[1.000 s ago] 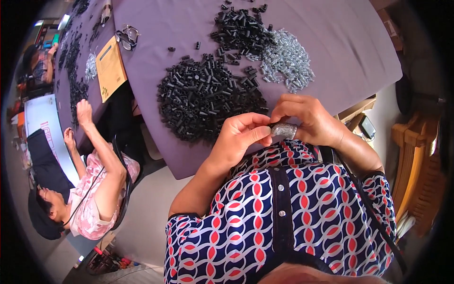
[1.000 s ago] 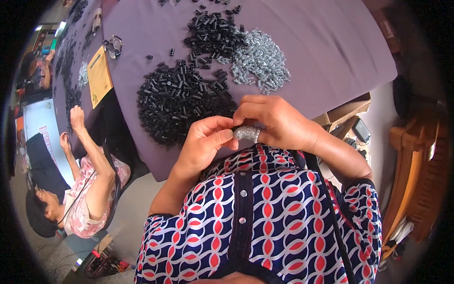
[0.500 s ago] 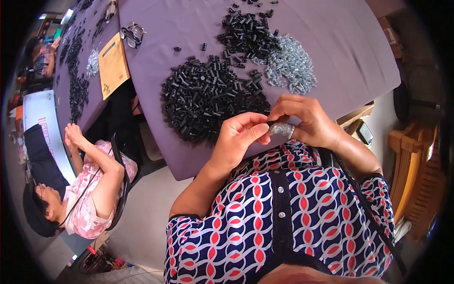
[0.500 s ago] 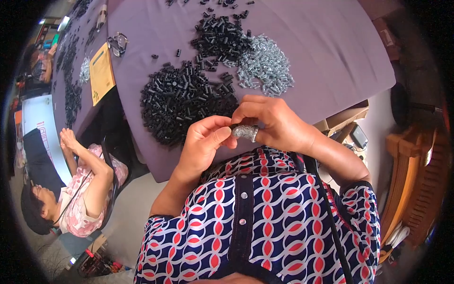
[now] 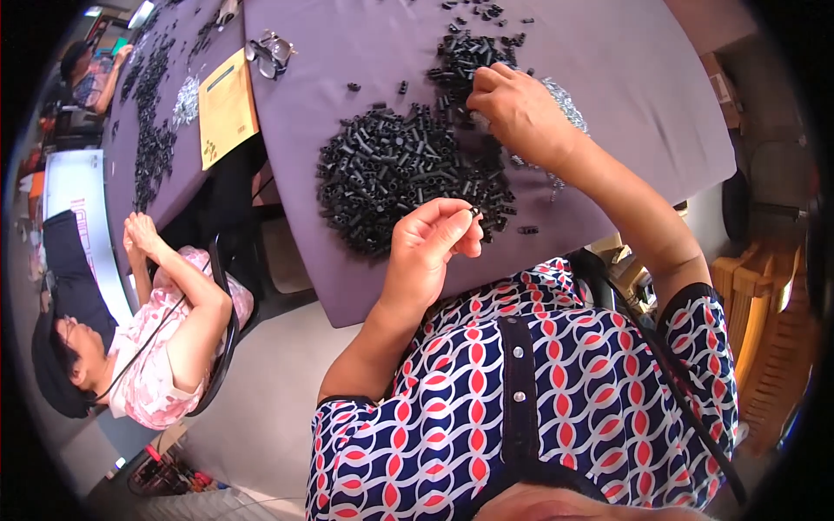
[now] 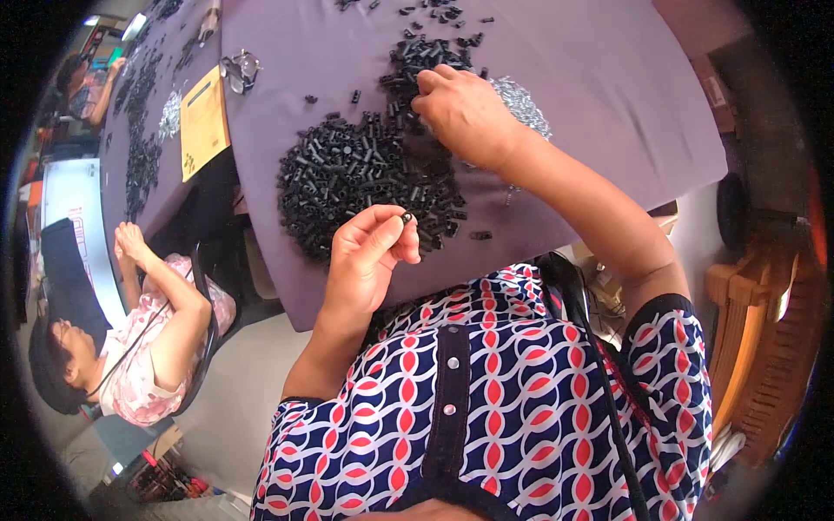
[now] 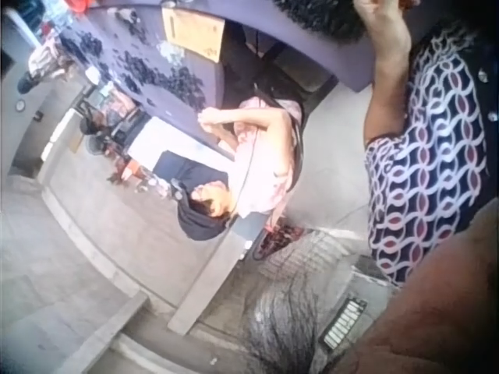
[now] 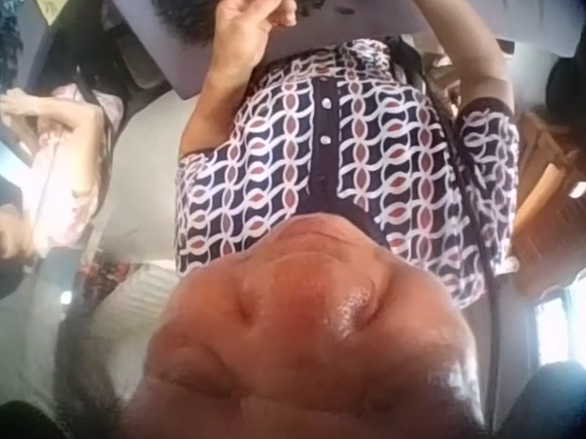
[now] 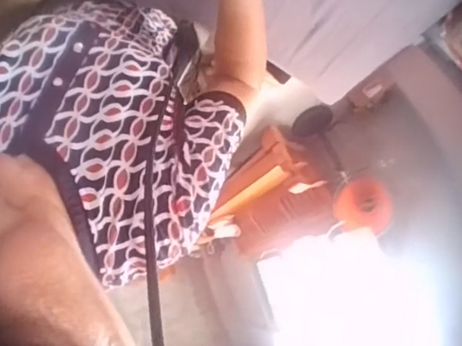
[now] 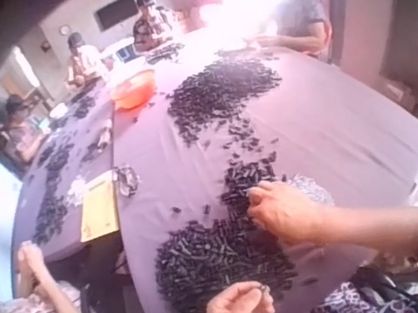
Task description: Sorting and assembling small hardware components at a workbench.
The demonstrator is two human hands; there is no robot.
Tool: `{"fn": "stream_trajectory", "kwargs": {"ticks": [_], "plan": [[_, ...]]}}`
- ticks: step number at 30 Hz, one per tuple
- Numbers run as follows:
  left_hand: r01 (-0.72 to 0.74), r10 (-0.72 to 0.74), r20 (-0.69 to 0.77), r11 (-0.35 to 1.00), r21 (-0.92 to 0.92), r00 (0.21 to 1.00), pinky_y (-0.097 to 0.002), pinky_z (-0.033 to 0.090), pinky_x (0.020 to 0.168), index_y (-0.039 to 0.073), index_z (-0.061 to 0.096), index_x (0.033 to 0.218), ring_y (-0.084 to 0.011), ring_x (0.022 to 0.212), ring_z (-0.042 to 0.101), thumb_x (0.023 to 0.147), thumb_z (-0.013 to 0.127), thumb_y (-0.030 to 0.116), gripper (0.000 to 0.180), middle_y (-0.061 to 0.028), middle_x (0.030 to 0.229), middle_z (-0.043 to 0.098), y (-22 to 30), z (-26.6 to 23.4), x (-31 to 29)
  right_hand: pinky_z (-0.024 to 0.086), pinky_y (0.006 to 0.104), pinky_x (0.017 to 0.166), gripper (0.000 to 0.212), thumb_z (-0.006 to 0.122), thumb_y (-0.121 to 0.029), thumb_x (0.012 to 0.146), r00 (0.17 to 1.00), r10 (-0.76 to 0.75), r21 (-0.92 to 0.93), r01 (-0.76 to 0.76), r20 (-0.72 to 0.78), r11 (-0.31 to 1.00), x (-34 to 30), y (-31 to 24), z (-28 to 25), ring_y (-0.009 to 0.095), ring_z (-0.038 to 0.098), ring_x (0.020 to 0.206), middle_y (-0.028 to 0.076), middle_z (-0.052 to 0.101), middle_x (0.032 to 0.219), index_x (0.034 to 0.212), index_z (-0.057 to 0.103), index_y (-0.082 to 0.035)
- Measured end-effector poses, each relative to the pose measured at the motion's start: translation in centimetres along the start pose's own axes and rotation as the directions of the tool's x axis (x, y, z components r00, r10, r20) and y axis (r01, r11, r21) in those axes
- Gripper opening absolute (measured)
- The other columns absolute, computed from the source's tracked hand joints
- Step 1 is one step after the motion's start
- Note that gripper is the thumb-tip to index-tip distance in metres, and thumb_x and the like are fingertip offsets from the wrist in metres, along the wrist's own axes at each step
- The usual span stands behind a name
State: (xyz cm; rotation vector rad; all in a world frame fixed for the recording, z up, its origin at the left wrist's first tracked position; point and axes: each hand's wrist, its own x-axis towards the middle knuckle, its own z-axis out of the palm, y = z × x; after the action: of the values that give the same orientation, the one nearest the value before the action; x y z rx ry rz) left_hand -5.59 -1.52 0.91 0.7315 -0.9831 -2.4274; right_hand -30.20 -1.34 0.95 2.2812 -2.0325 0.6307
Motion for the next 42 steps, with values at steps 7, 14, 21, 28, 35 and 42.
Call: {"fn": "stream_trajectory", "kwargs": {"ticks": [7, 14, 21, 28, 35, 42], "plan": [[-0.029, 0.029, -0.018, 0.999, -0.016, 0.999, -0.029, 0.053, 0.069, 0.0, 0.065, 0.109, -0.0155, 0.073, 0.063, 0.098, 0.059, 0.012, 0.017, -0.0077, 0.088, 0.068, 0.0, -1.5, 0.7, 0.05, 0.0392, 0.082, 0.026, 0.068, 0.0, 0.065, 0.994, 0.044, 0.03, -0.047, 0.103, 0.998, 1.0, -0.1, 0.4, 0.028, 0.056, 0.097, 0.006, 0.058, 0.094, 0.09, 0.069, -0.006], [-0.066, 0.066, -0.004, 0.998, -0.007, 0.998, -0.028, 0.053, 0.068, 0.0, 0.065, 0.109, -0.0143, 0.077, 0.063, 0.098, 0.06, 0.014, 0.018, -0.0069, 0.091, 0.068, 0.6, -1.4, 1.1, 0.049, 0.0419, 0.082, 0.024, 0.069, -0.003, 0.065, 0.998, -0.004, 0.109, -0.002, 0.063, 0.994, 0.4, -0.6, 0.0, 0.031, 0.056, 0.095, 0.009, 0.059, 0.092, 0.088, 0.06, -0.005], [-0.056, 0.057, -0.026, 0.998, 0.023, 0.998, -0.0283, 0.053, 0.068, 0.0, 0.065, 0.109, -0.0147, 0.076, 0.063, 0.098, 0.06, 0.013, 0.017, -0.007, 0.09, 0.068, 0.2, -0.5, 1.1, 0.05, 0.0256, 0.082, 0.032, 0.067, 0.012, 0.073, 0.935, 0.262, 0.816, -0.339, 0.238, 0.469, -3.3, -3.4, -3.6, 0.011, 0.061, 0.093, 0.003, 0.063, 0.099, 0.102, 0.062, 0.001], [-0.016, 0.015, 0.005, 0.987, 0.157, 1.0, -0.0283, 0.053, 0.07, 0.0, 0.064, 0.11, -0.015, 0.074, 0.064, 0.098, 0.06, 0.012, 0.018, -0.0086, 0.089, 0.068, -0.7, 2.2, 2.0, 0.051, 0.0247, 0.083, 0.012, 0.066, 0.004, 0.088, 0.935, 0.198, 0.956, -0.283, 0.294, -0.084, -8.1, -3.6, -3.3, 0.009, 0.061, 0.092, 0.003, 0.064, 0.097, 0.1, 0.066, 0.002], [-0.055, 0.034, 0.058, 0.91, 0.411, 0.998, -0.0261, 0.052, 0.071, -0.002, 0.063, 0.108, -0.0132, 0.074, 0.063, 0.097, 0.06, 0.01, 0.016, -0.0072, 0.087, 0.068, -0.9, 3.8, 2.0, 0.052, 0.0275, 0.083, 0.026, 0.059, 0.015, 0.074, 0.948, 0.213, 0.971, -0.239, 0.235, -0.006, -9.6, -2.9, -4.4, 0.013, 0.065, 0.089, 0.004, 0.067, 0.093, 0.096, 0.065, 0.002], [0.0, -0.047, 0.078, 0.858, 0.514, 0.996, -0.0236, 0.053, 0.07, -0.003, 0.064, 0.105, -0.0098, 0.074, 0.063, 0.097, 0.062, 0.011, 0.017, -0.0058, 0.085, 0.068, 0.0, 3.9, 2.0, 0.051, 0.03, 0.078, 0.022, 0.068, 0.009, 0.072, 0.988, 0.129, 0.859, -0.14, 0.087, 0.492, -9.7, -2.9, -4.8, 0.018, 0.064, 0.087, 0.005, 0.065, 0.089, 0.092, 0.065, 0.0]]}}
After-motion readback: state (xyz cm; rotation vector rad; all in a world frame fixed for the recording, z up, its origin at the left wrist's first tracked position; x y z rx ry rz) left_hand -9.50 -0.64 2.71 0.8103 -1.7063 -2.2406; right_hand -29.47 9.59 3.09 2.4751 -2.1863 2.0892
